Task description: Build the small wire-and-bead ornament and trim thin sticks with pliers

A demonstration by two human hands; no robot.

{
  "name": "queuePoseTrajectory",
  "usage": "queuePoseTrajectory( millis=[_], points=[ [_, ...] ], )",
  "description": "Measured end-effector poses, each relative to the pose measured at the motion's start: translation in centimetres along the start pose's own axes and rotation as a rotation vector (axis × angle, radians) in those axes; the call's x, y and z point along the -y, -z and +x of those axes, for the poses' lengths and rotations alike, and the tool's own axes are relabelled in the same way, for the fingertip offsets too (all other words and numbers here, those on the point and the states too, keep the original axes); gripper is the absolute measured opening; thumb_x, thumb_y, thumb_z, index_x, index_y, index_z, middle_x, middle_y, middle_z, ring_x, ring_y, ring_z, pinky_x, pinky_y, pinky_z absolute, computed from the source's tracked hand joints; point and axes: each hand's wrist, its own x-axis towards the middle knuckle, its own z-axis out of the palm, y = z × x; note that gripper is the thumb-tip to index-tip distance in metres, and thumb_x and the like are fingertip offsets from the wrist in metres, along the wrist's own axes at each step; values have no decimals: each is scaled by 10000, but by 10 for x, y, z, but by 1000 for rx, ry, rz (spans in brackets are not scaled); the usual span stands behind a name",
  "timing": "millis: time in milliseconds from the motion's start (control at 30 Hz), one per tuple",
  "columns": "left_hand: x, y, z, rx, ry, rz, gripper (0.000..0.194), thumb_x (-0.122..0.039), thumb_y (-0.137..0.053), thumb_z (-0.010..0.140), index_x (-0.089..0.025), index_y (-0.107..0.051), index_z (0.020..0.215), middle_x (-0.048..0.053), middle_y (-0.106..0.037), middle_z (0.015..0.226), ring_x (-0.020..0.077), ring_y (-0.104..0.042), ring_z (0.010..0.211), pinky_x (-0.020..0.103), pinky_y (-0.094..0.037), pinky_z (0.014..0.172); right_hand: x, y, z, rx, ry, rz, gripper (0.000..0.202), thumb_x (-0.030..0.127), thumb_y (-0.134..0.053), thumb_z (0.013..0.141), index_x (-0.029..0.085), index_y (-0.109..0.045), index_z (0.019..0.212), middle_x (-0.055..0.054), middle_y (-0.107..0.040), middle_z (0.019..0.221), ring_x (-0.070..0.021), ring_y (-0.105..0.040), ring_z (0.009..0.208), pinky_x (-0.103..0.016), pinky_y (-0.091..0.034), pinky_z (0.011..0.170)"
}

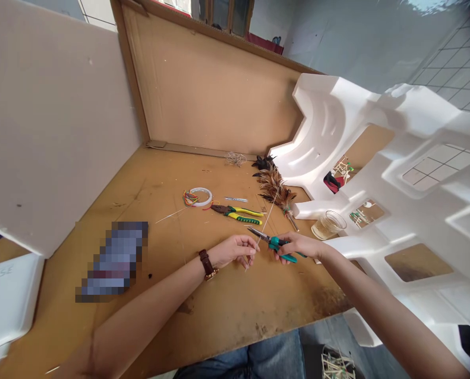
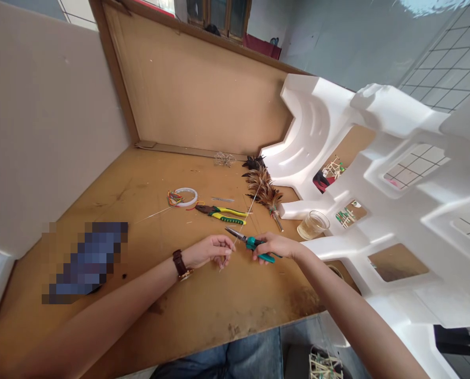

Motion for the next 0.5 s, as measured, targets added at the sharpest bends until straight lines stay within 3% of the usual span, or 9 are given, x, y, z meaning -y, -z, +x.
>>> queuePoseTrajectory(
  millis=[133,500],
  points=[
    [-1,-1,0,-4,9,-5,254,-286,-665,669,-123,-546,823,-5,-565,601,105,-580,535,214,-487,479,0,-1,2,-8,-1,-43,146,242,-555,659,114,-601,713,-44,-641,752,-131,-595,612,-220,-469,548],
    [-4,-4,-1,-18,28,-41,300,-316,-695,633,-125,-544,808,-7,-568,591,106,-580,532,211,-477,464,2,-5,1,-61,-46,-26,205,244,-565,635,126,-589,801,-23,-623,689,-125,-581,560,-210,-454,494]
  ],
)
